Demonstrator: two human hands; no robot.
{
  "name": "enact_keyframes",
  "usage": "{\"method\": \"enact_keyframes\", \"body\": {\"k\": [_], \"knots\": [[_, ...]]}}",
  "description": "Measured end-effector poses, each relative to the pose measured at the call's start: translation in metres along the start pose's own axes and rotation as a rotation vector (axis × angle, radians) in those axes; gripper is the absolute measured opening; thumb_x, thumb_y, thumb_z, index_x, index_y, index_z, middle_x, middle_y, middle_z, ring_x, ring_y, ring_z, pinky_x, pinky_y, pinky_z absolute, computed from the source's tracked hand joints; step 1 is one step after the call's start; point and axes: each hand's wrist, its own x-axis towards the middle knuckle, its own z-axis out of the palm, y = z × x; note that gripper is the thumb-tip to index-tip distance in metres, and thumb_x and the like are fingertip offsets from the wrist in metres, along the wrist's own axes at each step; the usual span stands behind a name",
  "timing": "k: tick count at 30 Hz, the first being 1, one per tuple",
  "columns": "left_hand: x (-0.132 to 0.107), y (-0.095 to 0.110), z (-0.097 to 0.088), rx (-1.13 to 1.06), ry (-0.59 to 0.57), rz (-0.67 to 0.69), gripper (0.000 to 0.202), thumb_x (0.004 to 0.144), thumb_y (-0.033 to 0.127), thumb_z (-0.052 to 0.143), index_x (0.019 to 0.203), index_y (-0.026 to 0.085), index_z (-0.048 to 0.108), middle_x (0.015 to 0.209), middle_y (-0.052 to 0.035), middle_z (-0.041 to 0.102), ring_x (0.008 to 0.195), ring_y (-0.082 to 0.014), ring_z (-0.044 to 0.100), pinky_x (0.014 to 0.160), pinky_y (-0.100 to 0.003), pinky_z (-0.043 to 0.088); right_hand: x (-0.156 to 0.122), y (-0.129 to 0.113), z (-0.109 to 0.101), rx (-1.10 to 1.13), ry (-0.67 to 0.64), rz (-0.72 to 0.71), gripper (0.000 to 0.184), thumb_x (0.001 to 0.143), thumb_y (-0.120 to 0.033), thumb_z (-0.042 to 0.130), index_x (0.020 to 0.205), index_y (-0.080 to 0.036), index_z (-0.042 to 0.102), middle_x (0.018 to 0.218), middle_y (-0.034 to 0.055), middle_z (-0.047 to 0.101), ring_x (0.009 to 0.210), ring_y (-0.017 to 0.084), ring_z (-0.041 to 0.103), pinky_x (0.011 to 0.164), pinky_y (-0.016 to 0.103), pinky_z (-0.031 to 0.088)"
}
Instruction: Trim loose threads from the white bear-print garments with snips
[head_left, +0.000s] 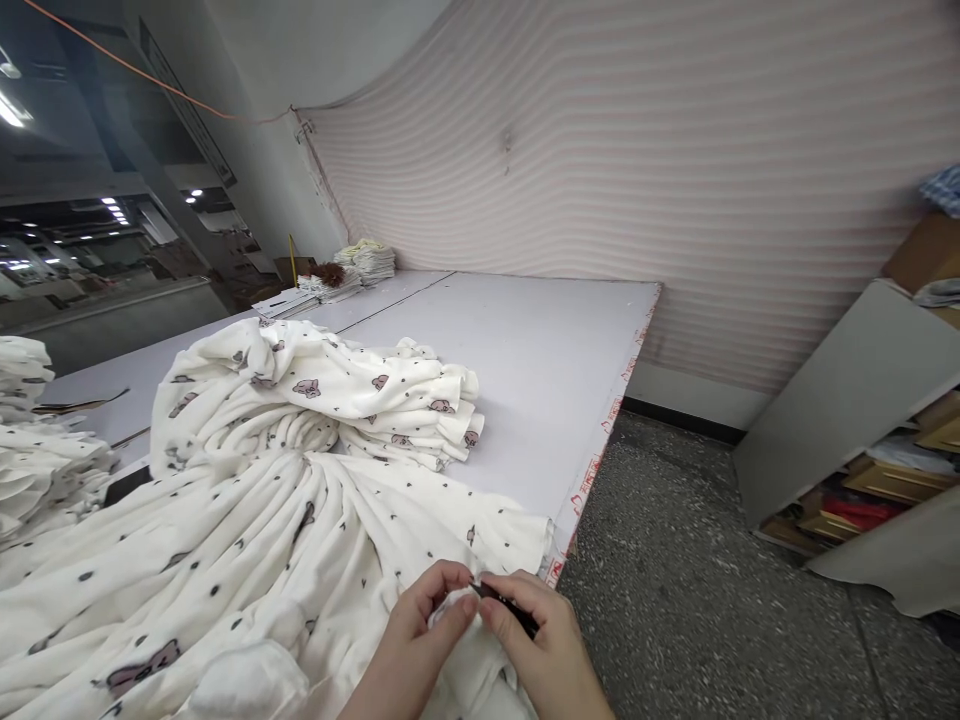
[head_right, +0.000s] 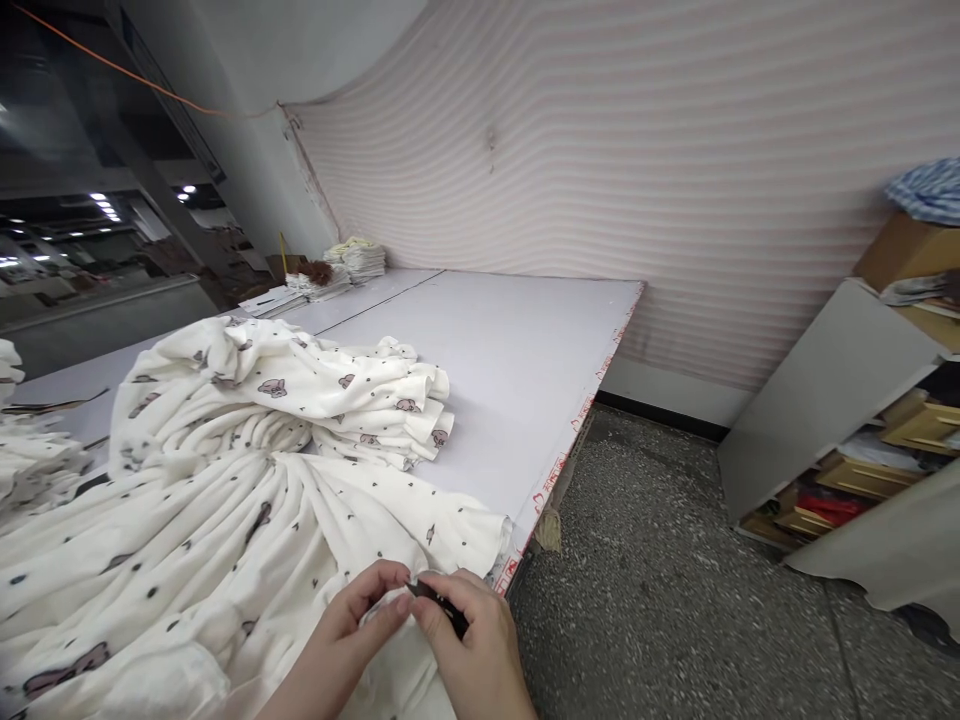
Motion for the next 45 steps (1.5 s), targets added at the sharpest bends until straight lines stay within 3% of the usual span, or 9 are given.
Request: {"method": "enact_keyframes", "body": {"k": [11, 18, 20, 25, 29, 33, 37, 41, 45], "knots": [[-0.002, 0.006, 0.0, 0.138, -0.001, 0.018, 0.023, 0.078, 0.045, 0.065, 0.082, 0.022, 0.064, 0.077, 0.0015, 0.062, 0.08, -0.0185, 0.056, 0.073, -0.025, 0.044, 0.0, 0.013, -0.008, 0.105, 0.01, 0.13, 0.029, 0.083, -0.043, 0.063, 0.086, -0.018, 0.077, 0.079, 0.0073, 0.075, 0.075, 0.023, 0.069, 0.066, 0.03, 0.053], [0.034, 0.028, -0.045, 0.023, 0.334, 0.205, 0.025, 0.09, 0.05, 0.044, 0.096, 0.026, 0.047, 0.062, 0.0069, 0.052, 0.049, -0.0131, 0.052, 0.052, -0.025, 0.048, 0.024, 0.055, -0.057, -0.339, 0.316, 0.221, 0.037, 0.081, -0.031, 0.056, 0.115, -0.016, 0.063, 0.104, 0.0128, 0.069, 0.086, 0.026, 0.067, 0.074, 0.038, 0.052], [0.046, 0.032, -0.037, 0.194, 0.256, 0.238, 0.027, 0.089, 0.048, 0.045, 0.095, 0.024, 0.054, 0.056, 0.0071, 0.049, 0.044, -0.0128, 0.048, 0.05, -0.025, 0.046, 0.035, 0.06, -0.063, -0.385, 0.316, 0.213, 0.032, 0.079, -0.027, 0.055, 0.107, -0.018, 0.067, 0.104, 0.0124, 0.068, 0.086, 0.028, 0.066, 0.075, 0.04, 0.05], [0.076, 0.023, 0.022, 0.534, -0.012, 0.302, 0.027, 0.075, 0.033, 0.068, 0.101, 0.026, 0.07, 0.098, -0.0047, 0.066, 0.084, -0.0241, 0.063, 0.077, -0.033, 0.046, 0.049, 0.063, -0.059, -0.403, 0.271, 0.174, 0.018, 0.081, -0.026, 0.053, 0.088, -0.021, 0.069, 0.09, 0.0063, 0.071, 0.084, 0.026, 0.065, 0.075, 0.036, 0.048], [0.101, 0.003, 0.051, 0.683, -0.094, 0.329, 0.016, 0.077, 0.022, 0.061, 0.09, 0.022, 0.072, 0.09, -0.006, 0.063, 0.076, -0.0237, 0.062, 0.073, -0.034, 0.044, 0.044, 0.064, -0.059, -0.39, 0.289, 0.186, 0.019, 0.083, -0.032, 0.054, 0.077, -0.02, 0.066, 0.083, 0.0072, 0.069, 0.079, 0.026, 0.064, 0.071, 0.035, 0.047], [0.107, -0.004, 0.047, 0.698, -0.084, 0.357, 0.022, 0.088, 0.019, 0.045, 0.085, 0.022, 0.067, 0.09, -0.0059, 0.062, 0.083, -0.0225, 0.061, 0.078, -0.034, 0.043, 0.03, 0.065, -0.057, -0.313, 0.338, 0.225, 0.033, 0.091, -0.041, 0.042, 0.093, -0.017, 0.064, 0.089, 0.0092, 0.07, 0.082, 0.024, 0.065, 0.073, 0.032, 0.049], [0.097, 0.003, 0.037, 0.656, -0.058, 0.367, 0.017, 0.09, 0.026, 0.046, 0.082, 0.022, 0.061, 0.105, -0.0079, 0.062, 0.099, -0.0245, 0.057, 0.082, -0.034, 0.044, 0.023, 0.065, -0.044, -0.23, 0.333, 0.265, 0.037, 0.083, -0.04, 0.057, 0.109, -0.015, 0.064, 0.098, 0.0111, 0.069, 0.09, 0.026, 0.065, 0.078, 0.032, 0.05], [0.085, 0.011, 0.022, 0.487, -0.07, 0.301, 0.017, 0.093, 0.033, 0.043, 0.085, 0.023, 0.054, 0.126, -0.0079, 0.057, 0.115, -0.0242, 0.052, 0.081, -0.03, 0.046, 0.027, 0.061, -0.034, -0.176, 0.322, 0.23, 0.023, 0.079, -0.026, 0.058, 0.097, -0.014, 0.067, 0.099, 0.0118, 0.065, 0.097, 0.028, 0.061, 0.086, 0.035, 0.045], [0.07, 0.017, -0.002, 0.097, -0.073, 0.143, 0.019, 0.093, 0.038, 0.045, 0.08, 0.024, 0.045, 0.071, 0.0032, 0.057, 0.068, -0.0151, 0.057, 0.061, -0.022, 0.044, 0.029, 0.05, -0.035, -0.075, 0.228, 0.173, 0.017, 0.088, -0.03, 0.048, 0.084, -0.018, 0.06, 0.076, 0.003, 0.062, 0.069, 0.018, 0.061, 0.064, 0.026, 0.048]]}}
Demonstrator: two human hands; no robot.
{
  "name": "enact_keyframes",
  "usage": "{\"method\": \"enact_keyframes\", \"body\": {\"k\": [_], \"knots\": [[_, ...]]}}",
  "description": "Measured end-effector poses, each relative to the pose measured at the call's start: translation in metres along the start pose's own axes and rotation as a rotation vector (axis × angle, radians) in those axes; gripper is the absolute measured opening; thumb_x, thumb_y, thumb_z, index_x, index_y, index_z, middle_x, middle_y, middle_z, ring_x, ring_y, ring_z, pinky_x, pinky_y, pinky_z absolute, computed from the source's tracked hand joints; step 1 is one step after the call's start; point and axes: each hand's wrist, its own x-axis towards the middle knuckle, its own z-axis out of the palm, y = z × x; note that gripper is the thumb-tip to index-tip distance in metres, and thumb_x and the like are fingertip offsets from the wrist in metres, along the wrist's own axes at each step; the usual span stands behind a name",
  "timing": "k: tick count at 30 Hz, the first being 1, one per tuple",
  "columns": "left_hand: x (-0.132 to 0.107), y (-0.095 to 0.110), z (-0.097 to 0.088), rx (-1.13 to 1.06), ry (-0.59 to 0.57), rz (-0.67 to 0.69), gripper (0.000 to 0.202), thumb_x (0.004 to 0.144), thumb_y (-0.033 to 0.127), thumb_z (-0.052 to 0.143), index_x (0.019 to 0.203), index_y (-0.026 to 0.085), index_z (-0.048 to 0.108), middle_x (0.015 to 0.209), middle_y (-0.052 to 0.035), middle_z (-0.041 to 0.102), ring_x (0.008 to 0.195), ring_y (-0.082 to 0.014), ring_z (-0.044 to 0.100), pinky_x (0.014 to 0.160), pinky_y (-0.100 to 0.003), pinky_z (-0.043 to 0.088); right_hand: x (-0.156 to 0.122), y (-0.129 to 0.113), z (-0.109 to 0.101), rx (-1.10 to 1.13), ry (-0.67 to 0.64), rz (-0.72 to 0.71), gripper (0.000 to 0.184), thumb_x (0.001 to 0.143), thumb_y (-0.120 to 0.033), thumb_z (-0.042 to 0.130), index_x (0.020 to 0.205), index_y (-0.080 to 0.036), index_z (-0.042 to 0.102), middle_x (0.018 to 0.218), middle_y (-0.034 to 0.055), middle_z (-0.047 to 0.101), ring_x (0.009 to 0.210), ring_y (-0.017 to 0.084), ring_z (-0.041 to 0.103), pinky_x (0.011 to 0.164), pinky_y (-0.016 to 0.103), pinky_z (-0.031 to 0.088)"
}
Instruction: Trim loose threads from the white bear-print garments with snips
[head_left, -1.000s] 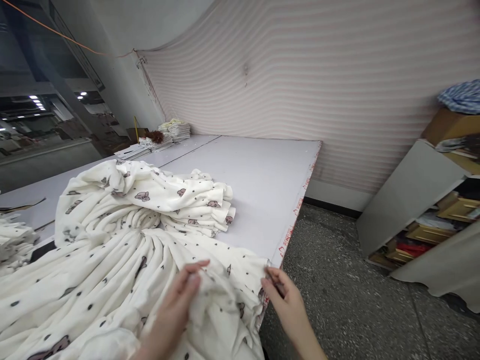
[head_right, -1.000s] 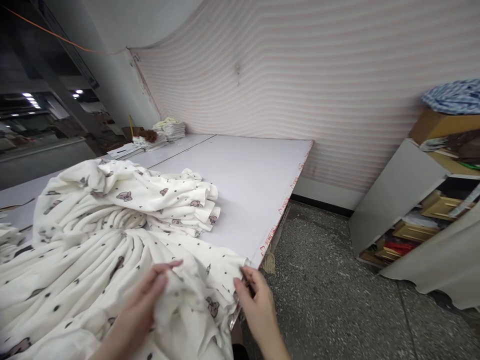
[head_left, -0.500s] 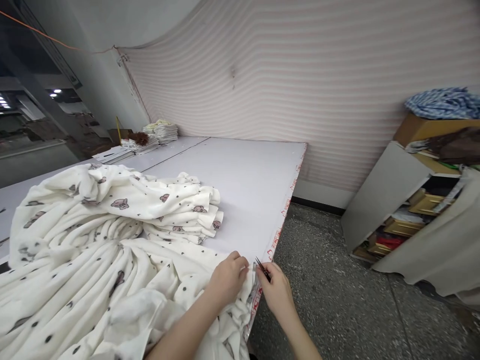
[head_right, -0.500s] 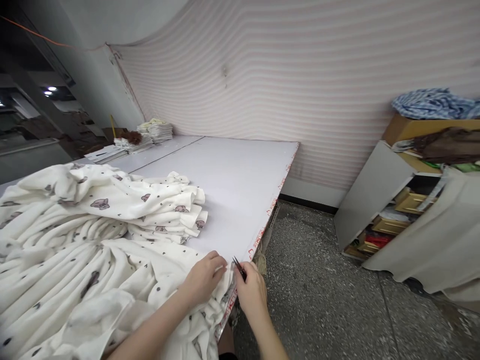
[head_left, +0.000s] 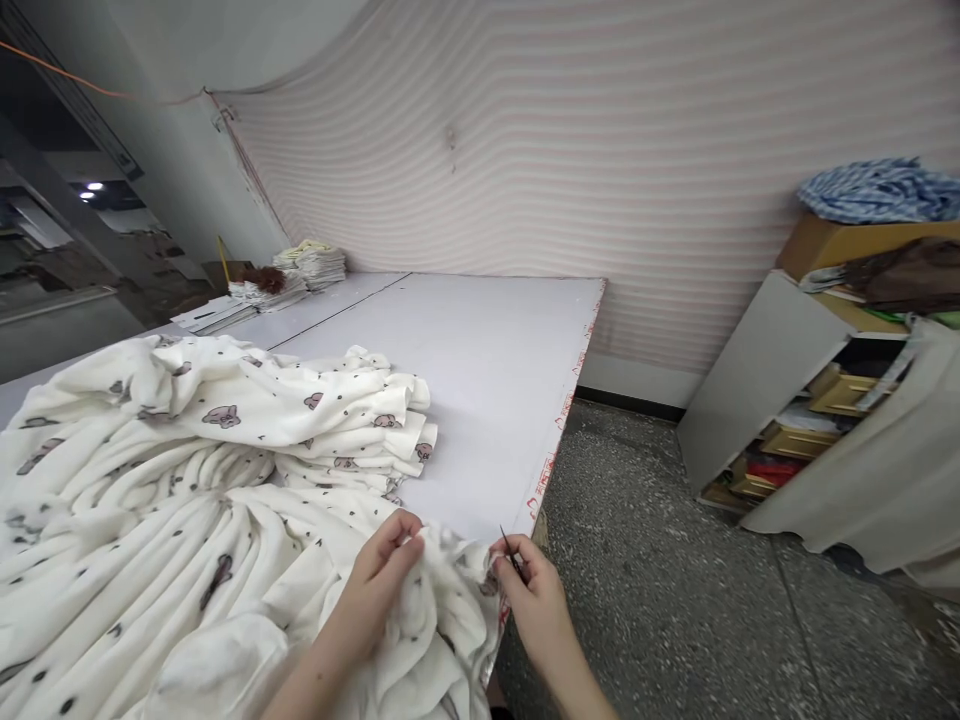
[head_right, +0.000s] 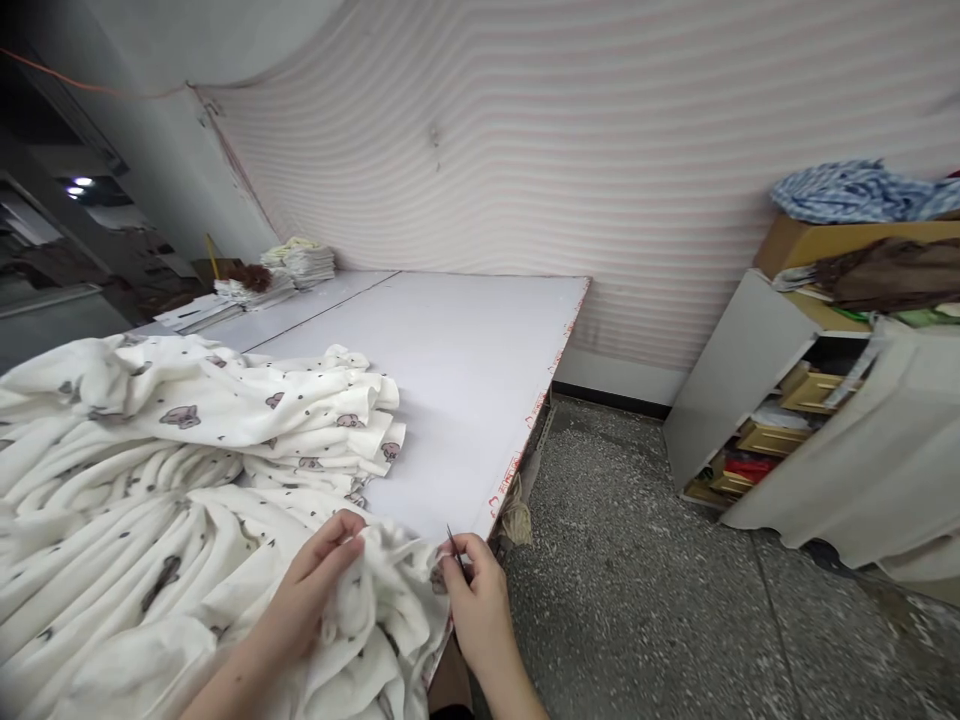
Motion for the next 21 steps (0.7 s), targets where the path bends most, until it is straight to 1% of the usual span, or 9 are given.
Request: {"method": "enact_keyframes", "body": {"k": [2, 4, 6, 8, 10, 12, 14, 17, 21], "knots": [[-0.009, 0.004, -0.008, 0.038, 0.021, 0.017, 0.019, 0.091, 0.04, 0.047, 0.08, 0.024, 0.045, 0.065, 0.006, 0.048, 0.059, -0.0131, 0.05, 0.055, -0.021, 0.039, -0.002, -0.007, -0.001, 0.031, -0.035, -0.027, 0.019, 0.091, -0.033, 0.045, 0.087, -0.019, 0.056, 0.074, 0.0009, 0.061, 0.065, 0.016, 0.059, 0.061, 0.023, 0.047], [-0.017, 0.007, -0.011, 0.226, -0.016, 0.038, 0.016, 0.085, 0.04, 0.056, 0.089, 0.025, 0.052, 0.074, 0.0043, 0.053, 0.069, -0.0151, 0.054, 0.064, -0.023, 0.042, -0.005, -0.015, 0.0, 0.04, -0.065, -0.065, 0.018, 0.092, -0.034, 0.046, 0.087, -0.019, 0.055, 0.075, 0.0001, 0.059, 0.068, 0.015, 0.057, 0.061, 0.022, 0.045], [-0.026, 0.008, -0.009, 0.473, -0.082, 0.056, 0.022, 0.081, 0.035, 0.062, 0.101, 0.026, 0.059, 0.084, 0.0013, 0.06, 0.08, -0.019, 0.059, 0.076, -0.028, 0.044, -0.008, -0.021, 0.003, 0.037, -0.086, -0.098, 0.019, 0.093, -0.035, 0.046, 0.084, -0.02, 0.053, 0.073, -0.0011, 0.056, 0.066, 0.015, 0.054, 0.06, 0.022, 0.042], [-0.035, 0.006, -0.004, 0.652, -0.102, 0.136, 0.016, 0.085, 0.029, 0.058, 0.099, 0.025, 0.063, 0.083, -0.0011, 0.063, 0.081, -0.0202, 0.061, 0.077, -0.029, 0.044, -0.01, -0.027, 0.007, 0.003, -0.068, -0.141, 0.018, 0.094, -0.034, 0.044, 0.085, -0.02, 0.052, 0.071, -0.0014, 0.054, 0.064, 0.014, 0.052, 0.059, 0.022, 0.04], [-0.042, 0.002, 0.0, 0.706, -0.064, 0.274, 0.015, 0.09, 0.025, 0.048, 0.092, 0.023, 0.063, 0.086, -0.0042, 0.062, 0.08, -0.0196, 0.06, 0.074, -0.028, 0.045, -0.012, -0.032, 0.008, -0.066, -0.037, -0.193, 0.016, 0.094, -0.03, 0.042, 0.087, -0.019, 0.052, 0.074, -0.0001, 0.056, 0.065, 0.015, 0.053, 0.061, 0.024, 0.041], [-0.047, -0.001, 0.001, 0.651, -0.019, 0.321, 0.017, 0.092, 0.026, 0.044, 0.089, 0.022, 0.06, 0.097, -0.0074, 0.06, 0.082, -0.0192, 0.059, 0.069, -0.026, 0.046, -0.014, -0.038, 0.005, -0.158, -0.045, -0.231, 0.012, 0.092, -0.024, 0.044, 0.088, -0.019, 0.054, 0.079, 0.0022, 0.058, 0.071, 0.017, 0.057, 0.066, 0.026, 0.043], [-0.05, -0.001, 0.001, 0.545, 0.009, 0.271, 0.016, 0.093, 0.03, 0.044, 0.089, 0.022, 0.057, 0.105, -0.0084, 0.059, 0.088, -0.0198, 0.058, 0.067, -0.025, 0.046, -0.017, -0.043, -0.001, -0.209, -0.122, -0.233, 0.009, 0.088, -0.02, 0.049, 0.089, -0.02, 0.058, 0.087, 0.0032, 0.06, 0.079, 0.018, 0.06, 0.071, 0.026, 0.046], [-0.051, 0.0, 0.001, 0.399, 0.053, 0.14, 0.02, 0.092, 0.039, 0.045, 0.087, 0.023, 0.055, 0.085, -0.0033, 0.06, 0.078, -0.0185, 0.056, 0.058, -0.022, 0.042, -0.026, -0.045, -0.01, -0.202, -0.214, -0.235, 0.02, 0.086, -0.02, 0.056, 0.104, -0.024, 0.063, 0.097, 0.0034, 0.062, 0.086, 0.017, 0.064, 0.072, 0.023, 0.05], [-0.049, 0.004, 0.005, 0.215, 0.132, -0.02, 0.027, 0.089, 0.048, 0.05, 0.082, 0.022, 0.053, 0.069, 0.0039, 0.048, 0.06, -0.0127, 0.043, 0.052, -0.02, 0.035, -0.038, -0.039, -0.007, -0.278, -0.096, -0.35, 0.028, 0.09, -0.028, 0.053, 0.117, -0.026, 0.061, 0.102, 0.0054, 0.066, 0.086, 0.02, 0.065, 0.068, 0.024, 0.051]]}}
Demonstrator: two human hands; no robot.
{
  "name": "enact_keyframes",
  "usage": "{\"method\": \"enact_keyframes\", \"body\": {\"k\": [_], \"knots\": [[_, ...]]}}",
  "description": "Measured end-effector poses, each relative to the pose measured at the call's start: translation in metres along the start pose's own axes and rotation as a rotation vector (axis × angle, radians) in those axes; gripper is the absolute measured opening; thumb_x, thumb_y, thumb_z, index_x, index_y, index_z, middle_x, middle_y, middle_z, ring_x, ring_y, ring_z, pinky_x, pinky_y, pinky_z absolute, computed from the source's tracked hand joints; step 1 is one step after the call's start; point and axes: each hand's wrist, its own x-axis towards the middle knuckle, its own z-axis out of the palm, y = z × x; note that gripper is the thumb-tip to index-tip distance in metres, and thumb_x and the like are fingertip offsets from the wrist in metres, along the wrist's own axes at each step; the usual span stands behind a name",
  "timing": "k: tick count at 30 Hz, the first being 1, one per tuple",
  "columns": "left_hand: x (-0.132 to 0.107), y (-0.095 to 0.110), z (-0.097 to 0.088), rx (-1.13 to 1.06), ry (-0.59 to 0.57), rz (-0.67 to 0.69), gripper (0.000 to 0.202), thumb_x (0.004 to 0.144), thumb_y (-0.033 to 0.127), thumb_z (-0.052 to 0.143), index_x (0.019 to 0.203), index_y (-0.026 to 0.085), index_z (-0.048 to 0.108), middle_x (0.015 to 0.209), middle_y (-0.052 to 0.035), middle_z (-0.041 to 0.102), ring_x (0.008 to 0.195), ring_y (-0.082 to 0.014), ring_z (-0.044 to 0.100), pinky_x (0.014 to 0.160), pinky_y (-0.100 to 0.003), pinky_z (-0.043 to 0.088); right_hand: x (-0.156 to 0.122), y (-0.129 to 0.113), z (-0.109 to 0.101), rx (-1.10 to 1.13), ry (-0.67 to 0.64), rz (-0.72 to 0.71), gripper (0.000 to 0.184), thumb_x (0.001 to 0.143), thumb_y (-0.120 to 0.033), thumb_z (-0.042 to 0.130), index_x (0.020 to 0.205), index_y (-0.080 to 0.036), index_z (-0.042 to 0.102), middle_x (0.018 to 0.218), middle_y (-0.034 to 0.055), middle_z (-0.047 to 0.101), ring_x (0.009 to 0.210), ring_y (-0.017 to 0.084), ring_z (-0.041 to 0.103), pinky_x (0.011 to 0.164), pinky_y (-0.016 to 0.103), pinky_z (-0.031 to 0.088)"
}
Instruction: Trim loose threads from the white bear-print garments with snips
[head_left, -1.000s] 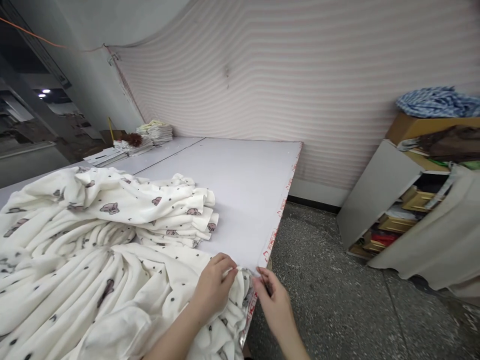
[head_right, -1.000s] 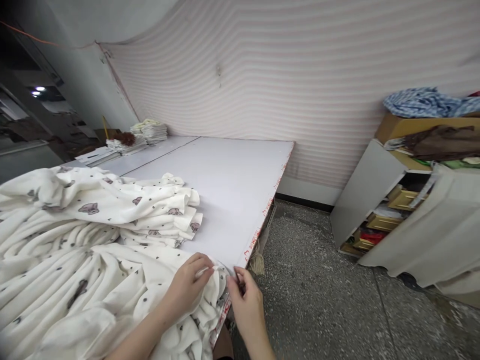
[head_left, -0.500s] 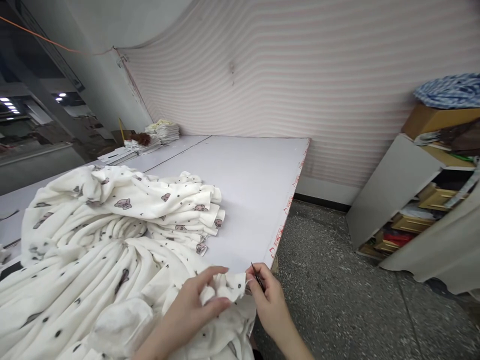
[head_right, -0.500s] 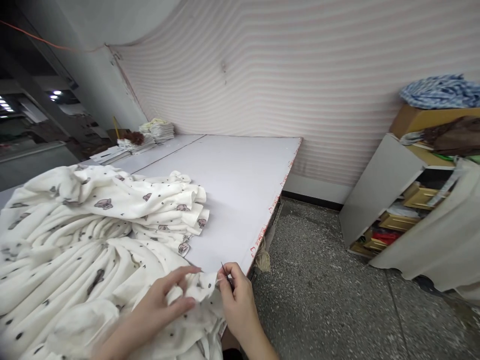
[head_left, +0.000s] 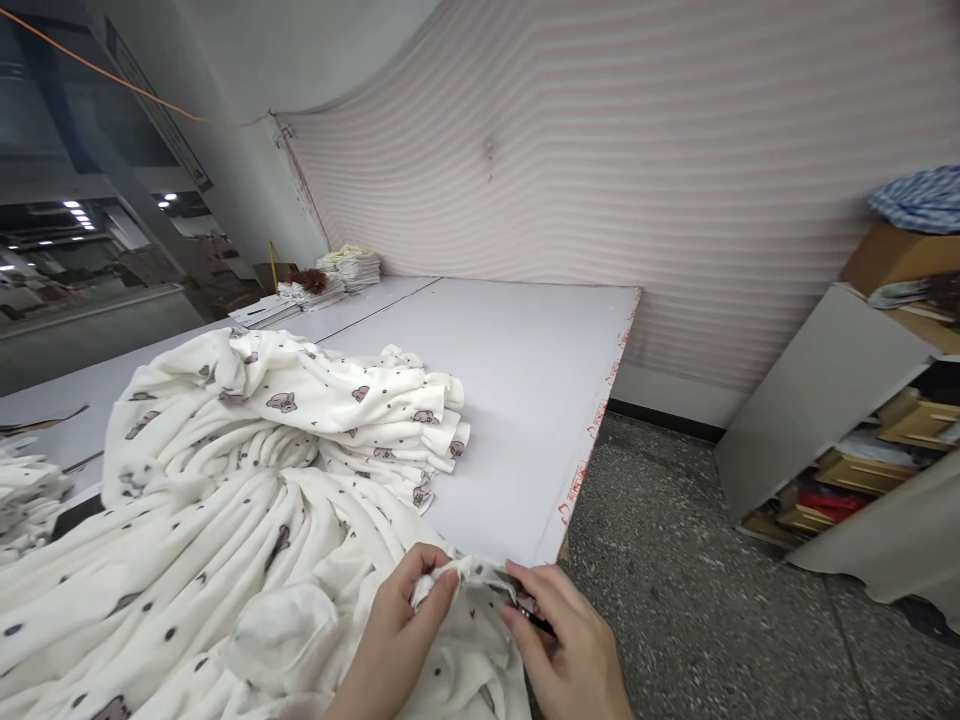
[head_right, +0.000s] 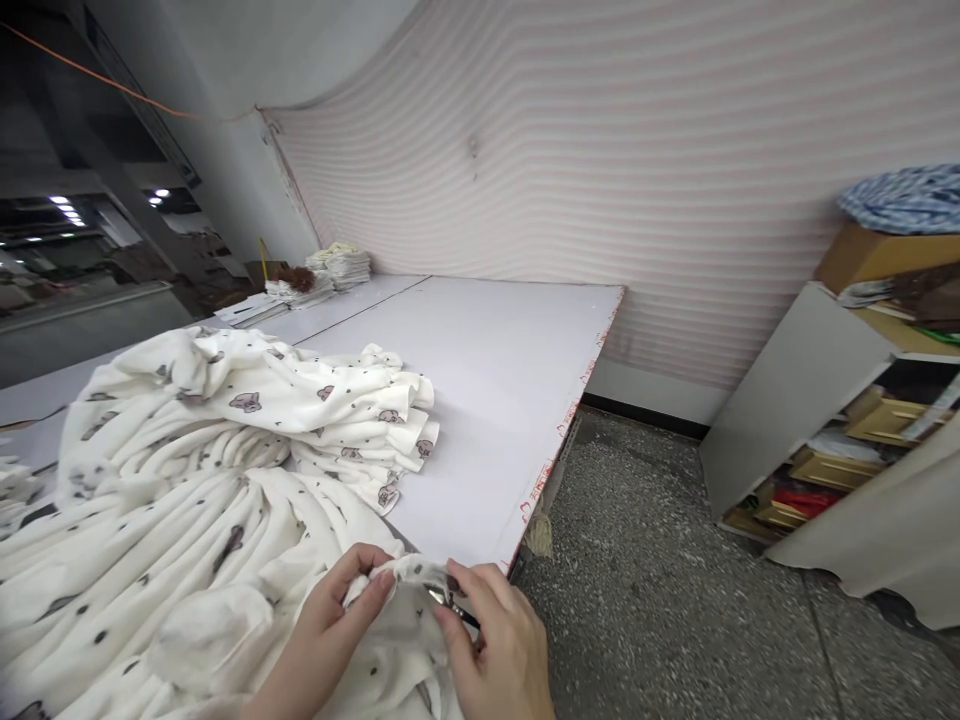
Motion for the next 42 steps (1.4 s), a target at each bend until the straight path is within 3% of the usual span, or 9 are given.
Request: {"method": "enact_keyframes", "body": {"k": [4, 10, 15, 18, 22, 28, 34, 39, 42], "knots": [[-0.002, 0.006, 0.003, -0.086, -0.027, -0.015, 0.027, 0.086, 0.048, 0.054, 0.081, 0.022, 0.056, 0.072, 0.004, 0.051, 0.067, -0.0134, 0.046, 0.062, -0.021, 0.04, 0.002, -0.004, 0.017, -0.013, 0.057, -0.082, 0.03, 0.09, -0.027, 0.052, 0.119, -0.026, 0.061, 0.101, 0.0052, 0.068, 0.087, 0.021, 0.065, 0.071, 0.025, 0.051], [-0.004, 0.01, -0.001, -0.086, -0.073, -0.038, 0.027, 0.082, 0.045, 0.06, 0.097, 0.023, 0.064, 0.095, -0.0016, 0.067, 0.093, -0.0215, 0.058, 0.083, -0.027, 0.045, 0.012, -0.01, 0.023, 0.126, 0.031, -0.017, 0.023, 0.092, -0.028, 0.05, 0.103, -0.023, 0.069, 0.089, 0.0051, 0.069, 0.079, 0.019, 0.065, 0.066, 0.022, 0.048], [-0.001, 0.01, -0.001, -0.022, -0.086, 0.003, 0.026, 0.085, 0.044, 0.055, 0.091, 0.022, 0.067, 0.088, -0.0019, 0.069, 0.087, -0.0208, 0.06, 0.08, -0.028, 0.046, 0.016, -0.009, 0.017, 0.34, -0.045, 0.071, 0.025, 0.092, -0.031, 0.053, 0.084, -0.018, 0.072, 0.073, 0.0033, 0.066, 0.071, 0.017, 0.063, 0.063, 0.023, 0.046], [0.0, 0.01, 0.0, -0.029, -0.076, -0.017, 0.025, 0.084, 0.043, 0.056, 0.092, 0.022, 0.067, 0.09, -0.0018, 0.07, 0.088, -0.0211, 0.06, 0.08, -0.028, 0.046, 0.017, -0.01, 0.015, 0.377, -0.059, 0.102, 0.025, 0.091, -0.033, 0.054, 0.085, -0.018, 0.073, 0.076, 0.0043, 0.066, 0.074, 0.019, 0.063, 0.065, 0.024, 0.046], [0.0, 0.01, 0.001, 0.023, -0.041, -0.014, 0.025, 0.084, 0.044, 0.056, 0.084, 0.021, 0.065, 0.08, -0.0004, 0.065, 0.077, -0.0185, 0.056, 0.069, -0.025, 0.045, 0.014, -0.012, 0.015, 0.453, -0.043, 0.097, 0.023, 0.091, -0.032, 0.054, 0.09, -0.019, 0.074, 0.078, 0.0045, 0.068, 0.075, 0.019, 0.064, 0.066, 0.024, 0.048], [-0.004, 0.011, 0.007, -0.037, 0.033, -0.005, 0.027, 0.083, 0.046, 0.057, 0.08, 0.02, 0.063, 0.073, 0.0006, 0.059, 0.067, -0.0158, 0.051, 0.059, -0.022, 0.041, 0.006, -0.011, 0.019, 0.231, 0.026, 0.008, 0.025, 0.086, -0.027, 0.058, 0.109, -0.024, 0.068, 0.094, 0.0052, 0.069, 0.083, 0.019, 0.066, 0.071, 0.024, 0.05], [-0.006, 0.012, 0.01, 0.003, 0.005, 0.031, 0.025, 0.085, 0.043, 0.055, 0.082, 0.02, 0.064, 0.074, -0.0009, 0.06, 0.068, -0.0166, 0.052, 0.055, -0.022, 0.039, 0.005, -0.016, 0.016, 0.142, 0.041, -0.002, 0.021, 0.089, -0.027, 0.055, 0.102, -0.025, 0.07, 0.087, 0.0035, 0.07, 0.078, 0.017, 0.067, 0.067, 0.021, 0.05], [-0.005, 0.01, 0.004, 0.044, -0.08, 0.098, 0.023, 0.09, 0.039, 0.049, 0.092, 0.022, 0.064, 0.09, -0.0038, 0.065, 0.088, -0.0207, 0.059, 0.078, -0.029, 0.046, 0.006, -0.013, 0.012, 0.22, 0.039, 0.057, 0.023, 0.091, -0.031, 0.051, 0.099, -0.023, 0.071, 0.089, 0.0073, 0.07, 0.083, 0.02, 0.066, 0.073, 0.025, 0.051], [-0.005, 0.008, 0.002, 0.072, -0.104, 0.134, 0.021, 0.092, 0.036, 0.046, 0.094, 0.023, 0.063, 0.093, -0.0043, 0.065, 0.091, -0.021, 0.06, 0.082, -0.03, 0.046, 0.008, -0.008, 0.01, 0.381, -0.002, 0.226, 0.026, 0.086, -0.035, 0.06, 0.106, -0.021, 0.068, 0.087, 0.0064, 0.068, 0.084, 0.021, 0.065, 0.076, 0.028, 0.052]]}}
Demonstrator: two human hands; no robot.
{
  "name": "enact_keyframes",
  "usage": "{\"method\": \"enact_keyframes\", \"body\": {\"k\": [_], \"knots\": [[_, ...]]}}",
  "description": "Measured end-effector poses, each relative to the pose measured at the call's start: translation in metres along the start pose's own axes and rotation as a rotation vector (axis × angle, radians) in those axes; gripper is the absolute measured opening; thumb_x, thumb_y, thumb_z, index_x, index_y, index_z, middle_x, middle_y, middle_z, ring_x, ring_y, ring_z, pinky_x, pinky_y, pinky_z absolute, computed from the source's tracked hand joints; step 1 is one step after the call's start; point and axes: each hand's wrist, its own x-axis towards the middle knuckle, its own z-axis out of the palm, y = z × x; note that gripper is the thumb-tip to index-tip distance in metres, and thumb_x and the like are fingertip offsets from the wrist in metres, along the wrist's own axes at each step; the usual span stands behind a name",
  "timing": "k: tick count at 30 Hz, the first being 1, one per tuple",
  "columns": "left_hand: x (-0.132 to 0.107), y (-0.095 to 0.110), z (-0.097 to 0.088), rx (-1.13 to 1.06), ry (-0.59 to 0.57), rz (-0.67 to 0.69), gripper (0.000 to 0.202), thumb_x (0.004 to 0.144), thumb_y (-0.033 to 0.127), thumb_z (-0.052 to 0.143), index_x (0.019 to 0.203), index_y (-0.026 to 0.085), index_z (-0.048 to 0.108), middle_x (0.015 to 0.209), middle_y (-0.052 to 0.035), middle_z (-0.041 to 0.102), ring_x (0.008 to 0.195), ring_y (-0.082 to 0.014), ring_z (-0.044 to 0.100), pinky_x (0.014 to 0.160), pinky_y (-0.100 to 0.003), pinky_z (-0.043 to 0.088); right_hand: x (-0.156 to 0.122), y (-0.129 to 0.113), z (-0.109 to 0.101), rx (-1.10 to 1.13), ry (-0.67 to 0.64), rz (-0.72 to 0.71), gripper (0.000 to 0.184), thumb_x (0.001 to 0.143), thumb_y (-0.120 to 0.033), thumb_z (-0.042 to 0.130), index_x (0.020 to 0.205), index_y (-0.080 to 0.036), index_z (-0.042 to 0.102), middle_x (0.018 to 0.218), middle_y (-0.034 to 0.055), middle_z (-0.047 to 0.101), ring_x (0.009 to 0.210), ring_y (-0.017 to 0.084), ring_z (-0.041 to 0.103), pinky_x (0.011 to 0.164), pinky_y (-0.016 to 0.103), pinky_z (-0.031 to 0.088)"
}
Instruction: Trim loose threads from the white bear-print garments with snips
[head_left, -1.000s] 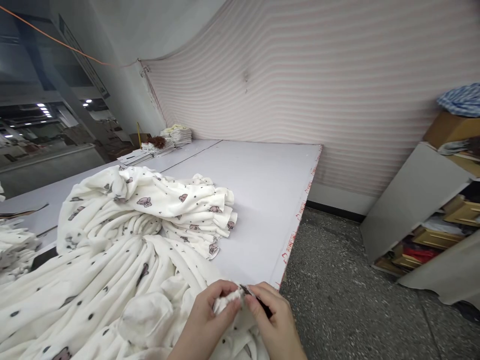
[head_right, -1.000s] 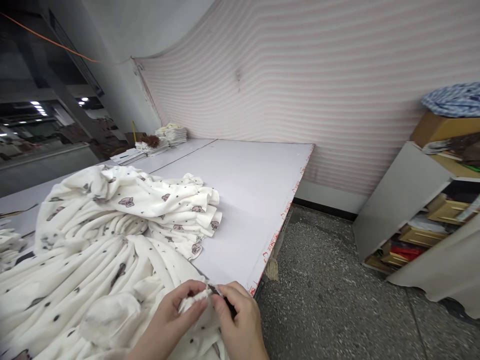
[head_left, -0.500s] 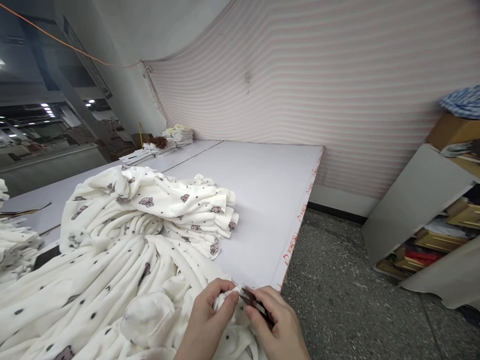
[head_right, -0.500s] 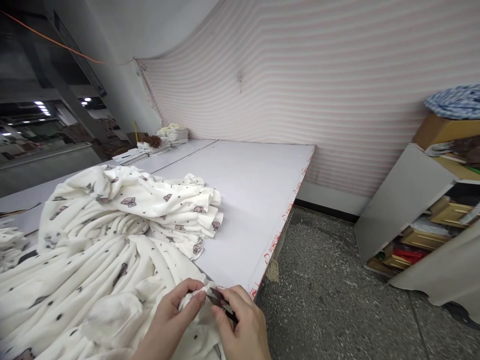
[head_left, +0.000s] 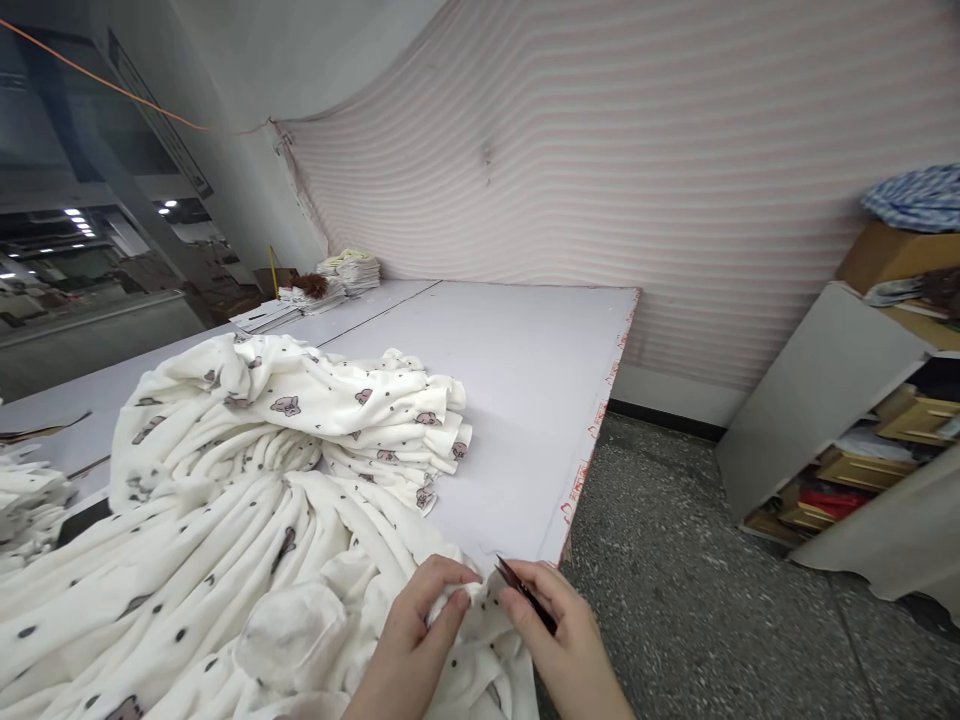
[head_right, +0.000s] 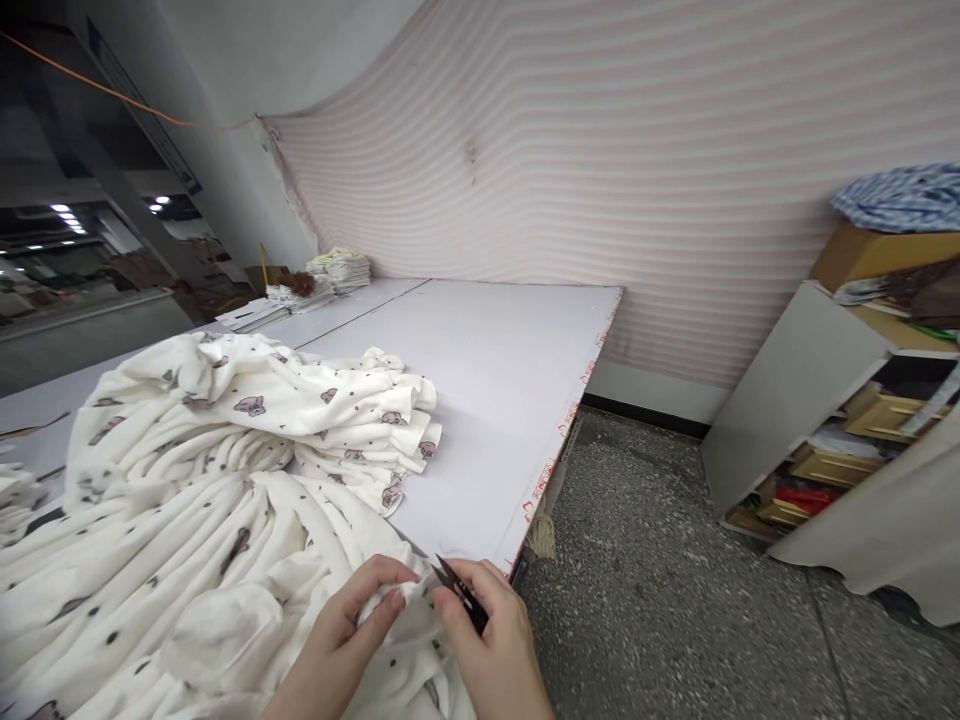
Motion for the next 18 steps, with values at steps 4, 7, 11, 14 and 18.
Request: {"method": "enact_keyframes", "body": {"k": [4, 7, 11, 14, 18], "knots": [[-0.004, 0.0, 0.003, 0.055, -0.069, 0.095, 0.016, 0.091, 0.029, 0.047, 0.094, 0.022, 0.061, 0.093, -0.0055, 0.064, 0.088, -0.0209, 0.061, 0.078, -0.03, 0.049, 0.003, -0.004, 0.002, 0.102, -0.063, 0.111, 0.022, 0.079, -0.031, 0.067, 0.096, -0.018, 0.069, 0.074, 0.0012, 0.063, 0.072, 0.018, 0.062, 0.067, 0.026, 0.05], [-0.008, -0.003, 0.007, 0.183, -0.006, 0.155, 0.007, 0.086, 0.024, 0.052, 0.092, 0.022, 0.055, 0.086, -0.0041, 0.064, 0.08, -0.0201, 0.062, 0.07, -0.028, 0.05, 0.0, -0.008, 0.006, 0.018, -0.07, -0.018, 0.016, 0.083, -0.029, 0.061, 0.072, -0.017, 0.065, 0.071, 0.001, 0.061, 0.07, 0.016, 0.058, 0.065, 0.024, 0.045], [-0.013, -0.013, 0.009, 0.351, 0.138, 0.376, 0.015, 0.089, 0.012, 0.045, 0.094, 0.024, 0.052, 0.091, -0.0046, 0.066, 0.085, -0.0185, 0.064, 0.073, -0.027, 0.05, -0.012, -0.002, 0.004, 0.152, -0.076, -0.006, 0.025, 0.085, -0.039, 0.059, 0.073, -0.018, 0.062, 0.065, -0.0014, 0.056, 0.06, 0.013, 0.052, 0.056, 0.021, 0.041], [-0.016, -0.018, 0.008, 0.39, 0.185, 0.478, 0.02, 0.086, 0.007, 0.047, 0.094, 0.025, 0.05, 0.096, -0.0043, 0.068, 0.088, -0.0175, 0.065, 0.074, -0.026, 0.051, -0.021, 0.004, -0.005, 0.182, -0.064, 0.036, 0.025, 0.082, -0.043, 0.064, 0.078, -0.019, 0.063, 0.067, -0.0005, 0.059, 0.062, 0.014, 0.057, 0.057, 0.021, 0.045], [-0.016, -0.017, 0.008, 0.343, 0.229, 0.462, 0.019, 0.086, 0.006, 0.046, 0.089, 0.025, 0.049, 0.096, -0.0035, 0.068, 0.088, -0.0171, 0.065, 0.075, -0.026, 0.052, -0.026, 0.0, -0.016, -0.038, -0.063, -0.079, 0.025, 0.083, -0.034, 0.064, 0.105, -0.023, 0.069, 0.095, 0.0068, 0.069, 0.083, 0.02, 0.066, 0.074, 0.026, 0.053]]}}
